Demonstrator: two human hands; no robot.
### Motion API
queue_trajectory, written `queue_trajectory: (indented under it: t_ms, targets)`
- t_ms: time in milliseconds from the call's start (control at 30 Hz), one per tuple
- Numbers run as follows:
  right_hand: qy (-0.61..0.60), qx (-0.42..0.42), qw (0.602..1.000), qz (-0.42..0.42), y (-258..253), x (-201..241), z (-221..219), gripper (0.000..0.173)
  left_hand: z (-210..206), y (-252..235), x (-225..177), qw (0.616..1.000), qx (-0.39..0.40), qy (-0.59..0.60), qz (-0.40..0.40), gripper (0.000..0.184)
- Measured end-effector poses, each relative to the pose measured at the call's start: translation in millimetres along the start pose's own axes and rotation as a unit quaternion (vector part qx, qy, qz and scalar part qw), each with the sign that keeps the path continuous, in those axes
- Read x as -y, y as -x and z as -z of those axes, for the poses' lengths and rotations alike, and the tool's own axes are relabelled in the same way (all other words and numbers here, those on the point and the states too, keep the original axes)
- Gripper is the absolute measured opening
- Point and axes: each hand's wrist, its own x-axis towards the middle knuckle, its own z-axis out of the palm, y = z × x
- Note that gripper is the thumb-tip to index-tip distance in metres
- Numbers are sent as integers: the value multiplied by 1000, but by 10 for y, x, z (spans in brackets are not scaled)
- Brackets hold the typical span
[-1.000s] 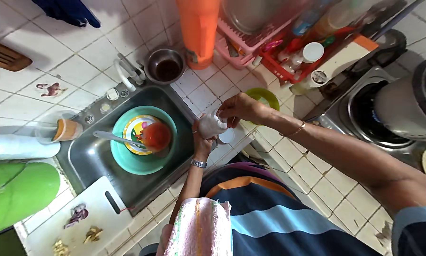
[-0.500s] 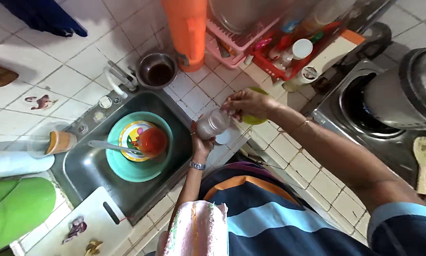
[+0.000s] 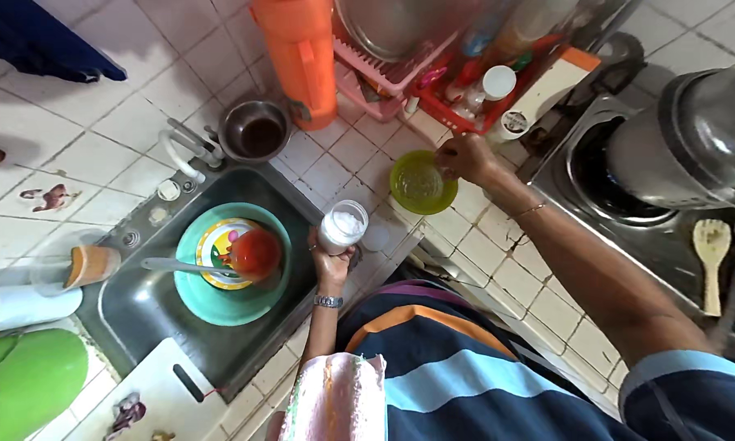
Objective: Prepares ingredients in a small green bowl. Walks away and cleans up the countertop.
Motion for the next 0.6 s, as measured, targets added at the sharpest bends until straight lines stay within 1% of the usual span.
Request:
queue_trajectory:
  t_ms: [100, 200, 367, 500, 600]
  targets:
    - [1, -15, 1000, -9, -26, -60, 43, 18, -27, 32, 10, 1000, -9, -2, 4, 55]
    - [26, 1, 999, -38, -10, -51, 104, 22, -40, 46, 9, 1000, -15, -13, 8, 56]
    - [54, 2, 998, -29, 9, 1, 137, 19, -35, 31, 3, 1000, -16, -14, 12, 56]
    - [68, 9, 998, -12, -41, -87, 97, 25, -31, 42, 4, 1000, -20, -20, 8, 53]
    - [78, 6, 997, -23, -55, -104, 80, 23, -29, 47, 4, 999, -25, -21, 6, 52]
